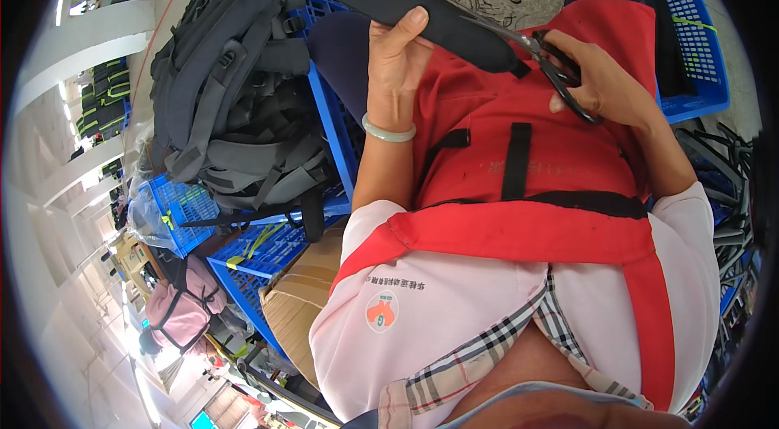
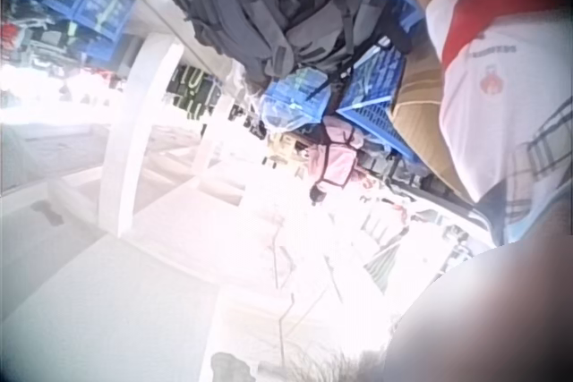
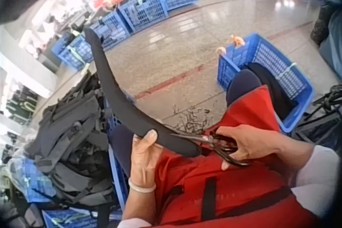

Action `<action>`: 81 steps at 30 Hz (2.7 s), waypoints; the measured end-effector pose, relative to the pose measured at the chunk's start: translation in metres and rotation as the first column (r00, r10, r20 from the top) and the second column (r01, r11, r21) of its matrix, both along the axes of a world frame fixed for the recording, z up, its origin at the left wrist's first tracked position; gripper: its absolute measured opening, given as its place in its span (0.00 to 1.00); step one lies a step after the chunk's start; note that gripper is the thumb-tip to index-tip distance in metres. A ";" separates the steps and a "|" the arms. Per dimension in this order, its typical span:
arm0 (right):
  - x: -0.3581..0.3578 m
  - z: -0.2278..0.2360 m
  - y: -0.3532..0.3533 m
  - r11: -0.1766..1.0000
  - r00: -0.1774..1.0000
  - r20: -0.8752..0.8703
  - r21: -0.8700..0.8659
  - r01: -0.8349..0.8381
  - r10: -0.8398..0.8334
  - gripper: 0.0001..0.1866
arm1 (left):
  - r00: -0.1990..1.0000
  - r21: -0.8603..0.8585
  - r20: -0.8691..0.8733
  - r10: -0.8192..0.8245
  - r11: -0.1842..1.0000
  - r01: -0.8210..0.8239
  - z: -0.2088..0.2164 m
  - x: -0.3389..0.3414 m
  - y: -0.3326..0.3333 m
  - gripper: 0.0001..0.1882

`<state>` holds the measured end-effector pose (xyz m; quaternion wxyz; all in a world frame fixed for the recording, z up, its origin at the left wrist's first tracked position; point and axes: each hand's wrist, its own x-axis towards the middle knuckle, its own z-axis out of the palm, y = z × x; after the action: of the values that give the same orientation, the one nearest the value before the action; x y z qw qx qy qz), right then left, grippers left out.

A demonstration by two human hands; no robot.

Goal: The recorder is using scissors to trim excess material or threads from a black backpack strap in a factory setting.

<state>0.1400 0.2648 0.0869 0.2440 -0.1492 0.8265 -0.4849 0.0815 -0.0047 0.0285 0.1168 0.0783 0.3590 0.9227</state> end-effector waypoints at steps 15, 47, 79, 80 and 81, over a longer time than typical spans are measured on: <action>0.000 -0.013 -0.014 0.999 0.984 -0.174 0.007 0.045 -0.043 0.38 | 0.996 0.004 0.050 -0.076 0.997 0.076 -0.001 0.012 0.012 0.12; -0.040 -0.038 -0.006 0.933 0.975 0.097 -0.285 0.221 -0.202 0.20 | 1.000 -0.108 0.020 0.006 0.994 -0.004 0.007 -0.024 -0.006 0.15; -0.061 -0.035 0.024 0.421 0.697 0.287 -0.627 0.656 -0.658 0.11 | 0.996 -0.410 -0.034 -0.080 0.910 0.059 0.006 -0.074 0.134 0.22; -0.065 -0.043 0.043 0.264 0.613 0.330 -0.685 0.679 -0.718 0.10 | 0.995 -0.403 -0.029 -0.092 0.912 0.073 0.004 -0.073 0.135 0.22; -0.070 -0.053 0.070 0.096 0.517 0.380 -0.729 0.677 -0.767 0.09 | 0.987 -0.493 0.005 -0.160 0.858 0.141 0.002 -0.071 0.134 0.20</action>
<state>0.0702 0.3345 0.0335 -0.1660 0.1577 0.4714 -0.8517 0.0106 0.1294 0.0305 0.1979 0.0905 0.5768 0.7873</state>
